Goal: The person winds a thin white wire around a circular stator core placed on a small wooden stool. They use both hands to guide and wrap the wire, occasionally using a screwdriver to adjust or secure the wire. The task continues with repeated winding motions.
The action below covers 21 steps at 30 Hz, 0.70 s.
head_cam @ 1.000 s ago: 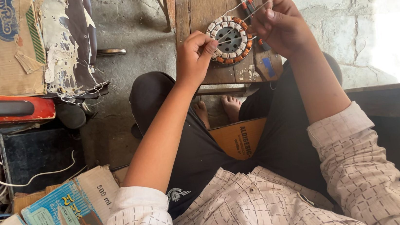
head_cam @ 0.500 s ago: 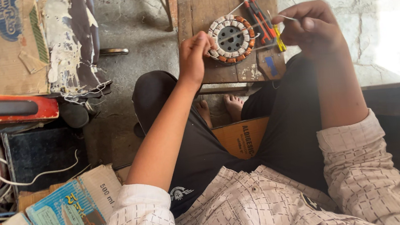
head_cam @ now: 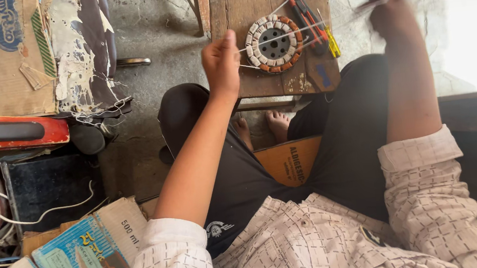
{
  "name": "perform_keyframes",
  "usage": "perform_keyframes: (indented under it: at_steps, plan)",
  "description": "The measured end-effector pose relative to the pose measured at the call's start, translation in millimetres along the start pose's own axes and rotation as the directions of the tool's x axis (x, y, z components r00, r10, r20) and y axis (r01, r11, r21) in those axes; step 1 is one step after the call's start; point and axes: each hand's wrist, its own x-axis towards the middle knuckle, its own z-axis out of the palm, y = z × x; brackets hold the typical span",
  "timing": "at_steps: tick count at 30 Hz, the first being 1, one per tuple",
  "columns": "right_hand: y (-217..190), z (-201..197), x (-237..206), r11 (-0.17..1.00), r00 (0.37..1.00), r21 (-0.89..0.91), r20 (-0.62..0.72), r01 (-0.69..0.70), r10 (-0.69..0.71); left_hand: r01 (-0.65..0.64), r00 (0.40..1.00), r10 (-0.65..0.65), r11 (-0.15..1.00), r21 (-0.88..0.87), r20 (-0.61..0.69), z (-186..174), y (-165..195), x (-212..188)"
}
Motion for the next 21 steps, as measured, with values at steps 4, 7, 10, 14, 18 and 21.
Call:
perform_keyframes:
  at_steps: [4, 7, 10, 14, 18, 21]
  plan:
    - [-1.2, 4.6, -11.4, 0.871, 0.891, 0.446, 0.454, -0.206, -0.022, 0.087, 0.981, -0.108, 0.987, -0.133, -0.159, -5.7, 7.3, 5.7]
    - [-13.6, 6.2, -20.9, 0.478, 0.892, 0.814, 0.435, -0.331, -0.123, 0.046, 0.992, -0.051, 0.998, -0.047, -0.117, -5.6, 10.5, 7.6]
    - [-20.7, -2.4, -34.8, 0.271, 0.913, 0.932, 0.312, -0.240, -0.262, -0.018, 0.994, 0.030, 0.993, 0.119, -0.102, -2.0, 12.2, 3.9]
    - [-17.2, -21.5, -69.6, 0.610, 0.915, 0.694, -0.195, 0.383, -0.353, -0.234, 0.972, 0.209, 0.836, 0.496, 0.105, 0.9, 17.1, -6.4]
    - [-22.0, -45.4, -101.6, 0.788, 0.738, 0.079, -0.417, 0.611, -0.530, -0.299, 0.954, 0.243, 0.805, 0.513, 0.176, -1.7, 20.8, -11.7]
    - [-36.3, -64.7, -111.6, 0.833, 0.770, -0.101, -0.335, 0.543, -0.543, -0.326, 0.945, 0.274, 0.827, 0.458, 0.176, -3.1, 16.3, -9.2]
